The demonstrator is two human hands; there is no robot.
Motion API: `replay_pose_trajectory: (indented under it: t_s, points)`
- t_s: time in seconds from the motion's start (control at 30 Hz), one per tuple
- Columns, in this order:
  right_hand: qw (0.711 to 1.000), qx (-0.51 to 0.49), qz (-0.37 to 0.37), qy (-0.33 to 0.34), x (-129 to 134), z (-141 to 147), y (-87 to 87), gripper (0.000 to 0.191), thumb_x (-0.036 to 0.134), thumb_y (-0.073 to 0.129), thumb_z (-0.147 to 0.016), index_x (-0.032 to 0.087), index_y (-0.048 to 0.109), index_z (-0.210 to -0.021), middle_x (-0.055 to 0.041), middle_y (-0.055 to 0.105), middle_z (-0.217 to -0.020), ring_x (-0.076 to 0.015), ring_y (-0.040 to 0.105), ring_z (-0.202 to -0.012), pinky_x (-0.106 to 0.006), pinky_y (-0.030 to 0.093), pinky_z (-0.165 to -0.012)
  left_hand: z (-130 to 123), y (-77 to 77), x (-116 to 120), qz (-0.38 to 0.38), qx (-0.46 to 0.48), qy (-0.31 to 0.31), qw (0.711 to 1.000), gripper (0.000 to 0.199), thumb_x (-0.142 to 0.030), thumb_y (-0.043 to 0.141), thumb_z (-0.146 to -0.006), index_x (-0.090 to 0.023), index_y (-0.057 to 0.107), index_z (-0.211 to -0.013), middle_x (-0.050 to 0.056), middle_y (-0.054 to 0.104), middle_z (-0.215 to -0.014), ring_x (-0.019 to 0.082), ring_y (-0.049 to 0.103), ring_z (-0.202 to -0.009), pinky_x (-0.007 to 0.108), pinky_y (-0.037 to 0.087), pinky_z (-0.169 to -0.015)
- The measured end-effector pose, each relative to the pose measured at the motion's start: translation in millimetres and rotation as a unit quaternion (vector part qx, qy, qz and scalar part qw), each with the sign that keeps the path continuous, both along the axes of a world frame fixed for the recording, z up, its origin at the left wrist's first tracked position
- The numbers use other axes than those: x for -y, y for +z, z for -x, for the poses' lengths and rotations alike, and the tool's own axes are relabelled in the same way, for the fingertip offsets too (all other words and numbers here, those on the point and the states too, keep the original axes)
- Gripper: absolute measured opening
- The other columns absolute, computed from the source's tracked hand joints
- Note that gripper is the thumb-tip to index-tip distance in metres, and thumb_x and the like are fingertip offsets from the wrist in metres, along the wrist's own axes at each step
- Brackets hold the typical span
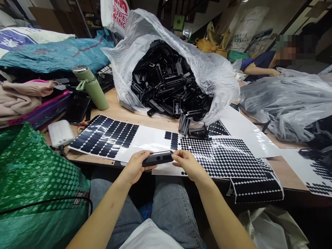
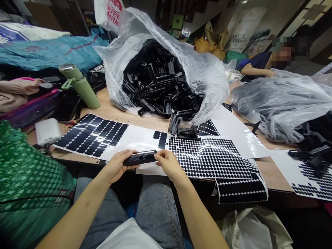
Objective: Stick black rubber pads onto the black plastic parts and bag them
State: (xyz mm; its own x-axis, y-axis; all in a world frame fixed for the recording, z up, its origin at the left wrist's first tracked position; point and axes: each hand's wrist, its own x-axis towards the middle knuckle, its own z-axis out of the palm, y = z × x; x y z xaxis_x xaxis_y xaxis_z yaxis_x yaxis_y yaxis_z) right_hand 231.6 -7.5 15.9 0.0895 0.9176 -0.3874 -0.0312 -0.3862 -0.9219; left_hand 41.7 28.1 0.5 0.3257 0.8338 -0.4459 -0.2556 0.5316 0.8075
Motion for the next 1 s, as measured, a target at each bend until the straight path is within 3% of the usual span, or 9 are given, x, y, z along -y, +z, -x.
replay_pose_trajectory:
  t_s: [0.67,1.0]
  points:
    - [0.999,0.015,-0.025,-0.035,8.4,5.7,-9.0,0.017,0.033,0.060,-0.066,0.017,0.054,-0.064,0.0002,0.051,-0.070,-0.0120,0.051,-0.069,-0.030,0.052,-0.068,-2.8,8.4,9.3,-0.009,-0.020,0.005,1.000,0.021,-0.032,0.062,-0.072,-0.014,0.062,-0.082,0.008,0.063,-0.089,0.021,0.059,-0.083,0.040,0.053,-0.071]
    - [0.992,0.105,-0.063,-0.024,12.4,8.5,-15.1,0.017,0.035,0.052,-0.074,0.018,0.051,-0.069,-0.0018,0.052,-0.075,-0.0146,0.054,-0.071,-0.031,0.050,-0.067,-3.8,8.2,10.6,-0.006,-0.027,0.008,1.000,0.018,-0.030,0.062,-0.072,-0.014,0.062,-0.081,0.007,0.062,-0.085,0.020,0.059,-0.082,0.039,0.054,-0.069]
